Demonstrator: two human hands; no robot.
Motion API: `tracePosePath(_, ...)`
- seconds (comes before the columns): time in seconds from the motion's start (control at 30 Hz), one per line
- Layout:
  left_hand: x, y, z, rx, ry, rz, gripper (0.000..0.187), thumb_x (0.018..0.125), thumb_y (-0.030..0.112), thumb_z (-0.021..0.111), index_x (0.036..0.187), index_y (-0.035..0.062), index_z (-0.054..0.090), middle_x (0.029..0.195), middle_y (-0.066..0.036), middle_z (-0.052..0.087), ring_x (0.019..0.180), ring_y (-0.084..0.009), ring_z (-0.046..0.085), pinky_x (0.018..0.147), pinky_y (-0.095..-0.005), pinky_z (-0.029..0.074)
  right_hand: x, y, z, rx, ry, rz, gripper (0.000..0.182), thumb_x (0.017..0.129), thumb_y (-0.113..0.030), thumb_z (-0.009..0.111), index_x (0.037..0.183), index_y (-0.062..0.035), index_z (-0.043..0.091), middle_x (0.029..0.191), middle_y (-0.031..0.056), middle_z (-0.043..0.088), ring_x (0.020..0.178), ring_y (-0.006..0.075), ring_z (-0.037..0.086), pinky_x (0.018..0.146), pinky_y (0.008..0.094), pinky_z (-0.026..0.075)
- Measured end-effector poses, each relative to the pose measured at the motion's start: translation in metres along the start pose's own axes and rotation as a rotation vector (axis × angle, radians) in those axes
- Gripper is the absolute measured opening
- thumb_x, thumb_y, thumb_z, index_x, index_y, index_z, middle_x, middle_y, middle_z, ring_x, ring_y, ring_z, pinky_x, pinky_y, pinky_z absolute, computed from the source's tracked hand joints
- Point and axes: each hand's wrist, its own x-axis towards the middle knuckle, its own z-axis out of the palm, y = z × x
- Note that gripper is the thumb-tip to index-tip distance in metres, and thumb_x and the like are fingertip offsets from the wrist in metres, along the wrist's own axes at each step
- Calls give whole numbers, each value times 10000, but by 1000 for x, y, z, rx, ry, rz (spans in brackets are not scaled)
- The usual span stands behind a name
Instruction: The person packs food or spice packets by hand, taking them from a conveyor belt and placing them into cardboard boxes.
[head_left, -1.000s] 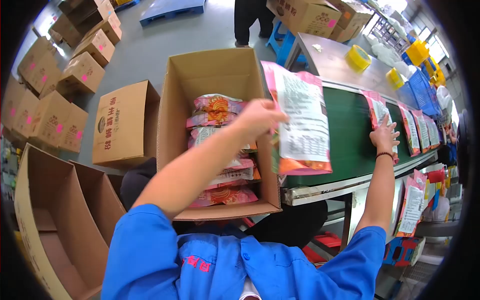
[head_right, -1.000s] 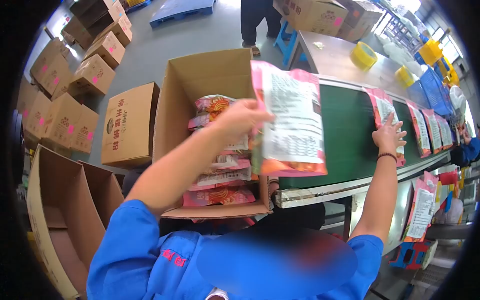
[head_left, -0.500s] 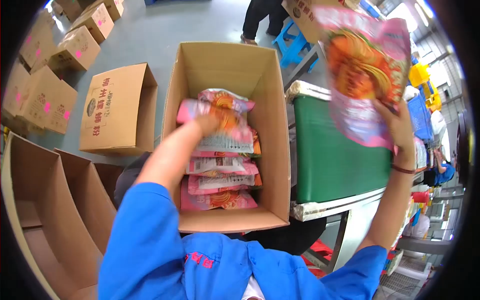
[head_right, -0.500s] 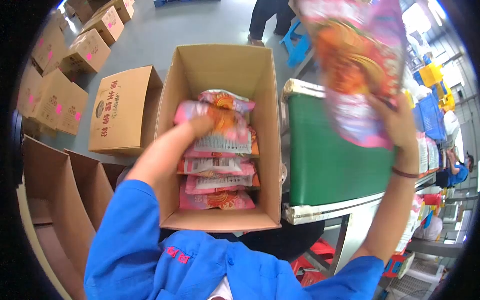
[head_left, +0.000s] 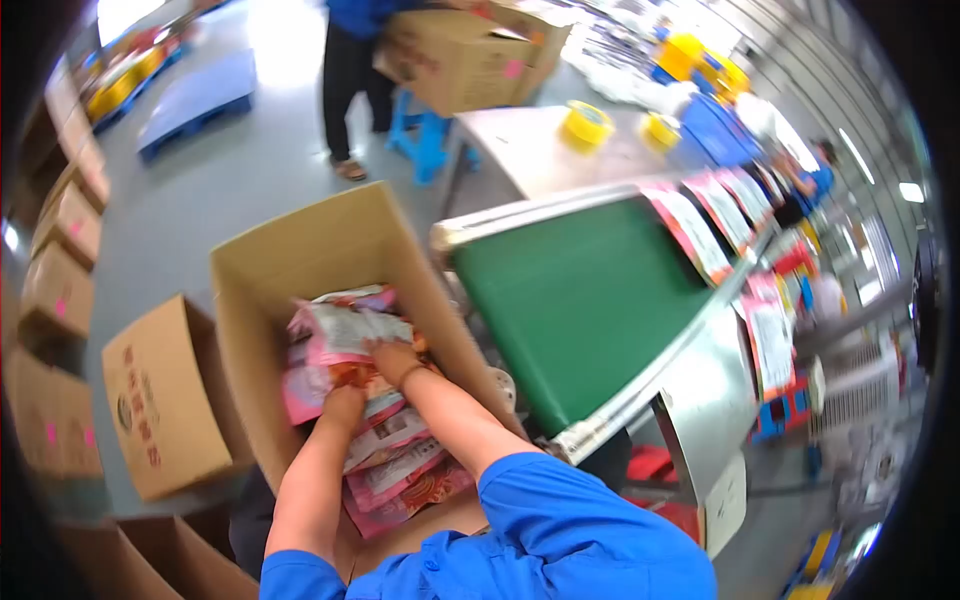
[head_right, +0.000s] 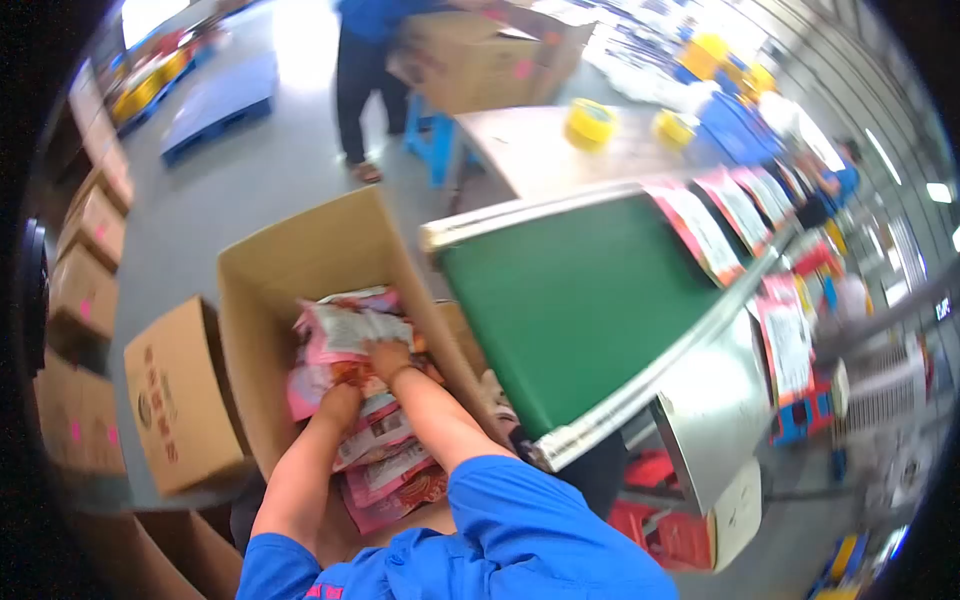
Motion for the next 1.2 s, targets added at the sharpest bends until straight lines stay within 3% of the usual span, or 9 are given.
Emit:
tracePosePath(0.1, 2, 2, -4, 125, -42, 133, 171, 663, 87, 642, 810, 33, 710, 922, -209, 677, 891, -329, 668, 825, -410, 533, -14, -18, -114, -48, -354, -77, 201, 841, -191, 547, 860, -105, 728, 958, 124, 698, 937, 295, 667, 789, 432, 529)
tracePosePath(0.33, -5, 7, -52, -99, 18, 9, 116, 720, 150, 687, 770, 47, 668, 840, -176, 684, 799, -290, 682, 706, -395, 536, -166, 94, -333, 231, 753, -222, 303, 822, -171, 549, 1097, -47, 581, 902, 189, 665, 834, 365, 653, 753, 461, 514)
tracePosePath(0.47, -6, 38, -117, -877, 182, 15, 155, 804, 174, 693, 759, 58, 601, 741, -91, 654, 740, -230, 679, 617, -330, 530, -264, 279, -328, -232, 1145, 383, 569, 787, -439, 627, 1193, -48, 549, 1046, 207, 626, 973, 369, 609, 843, 473, 468)
tracePosePath(0.57, -24, 112, -182, -1419, 234, 97, 150, 883, 189, 651, 839, 64, 580, 777, -51, 647, 763, -220, 678, 627, -302, 547, -339, 329, -267, -37, 567, 1132, 889, 817, -632, 522, 1471, -95, 252, 1363, 294, 419, 1255, 441, 384, 1058, 466, 275)
tracePosePath(0.63, -31, 172, -209, -1661, 201, 155, 145, 912, 199, 626, 902, 62, 578, 835, -47, 653, 795, -229, 679, 661, -301, 564, -349, 339, -215, 118, 647, 914, 1063, 801, -743, 436, 1488, -4, 101, 1397, 431, 228, 1342, 505, 216, 1126, 483, 171)
tracePosePath(0.83, 15, 302, -204, -1758, -210, 314, 339, 902, 275, 645, 1105, 24, 543, 1008, -95, 612, 964, -256, 642, 807, -346, 555, -380, 271, -195, 26, 627, 709, 1073, 786, -642, 573, 1497, -44, 37, 1439, 369, 160, 1343, 505, 171, 1053, 623, 177)
tracePosePath(0.93, 34, 346, -204, -1585, -148, 167, 625, 864, 369, 678, 1261, -47, 433, 1240, -211, 486, 999, -299, 622, 830, -341, 544, -397, 254, -205, -24, 650, 640, 949, 822, -601, 565, 1473, -27, 180, 1379, 352, 350, 1273, 485, 357, 1051, 569, 252)
tracePosePath(1.07, 42, 391, -218, -1569, -183, 7, 555, 816, 352, 736, 1146, -45, 533, 1014, -128, 613, 895, -251, 652, 781, -366, 546, -423, 266, -258, 564, 838, 738, 484, 821, -414, 616, 1116, -31, 583, 941, 213, 657, 906, 402, 622, 883, 461, 460)
tracePosePath(1.2, 91, 410, -186, -1831, -64, 143, 381, 785, 186, 759, 1064, -33, 620, 996, -133, 682, 815, -259, 688, 697, -386, 566, -400, 339, -257, 118, 1023, 563, 492, 796, -261, 653, 1179, 24, 534, 1174, 264, 549, 1106, 416, 521, 924, 468, 429)
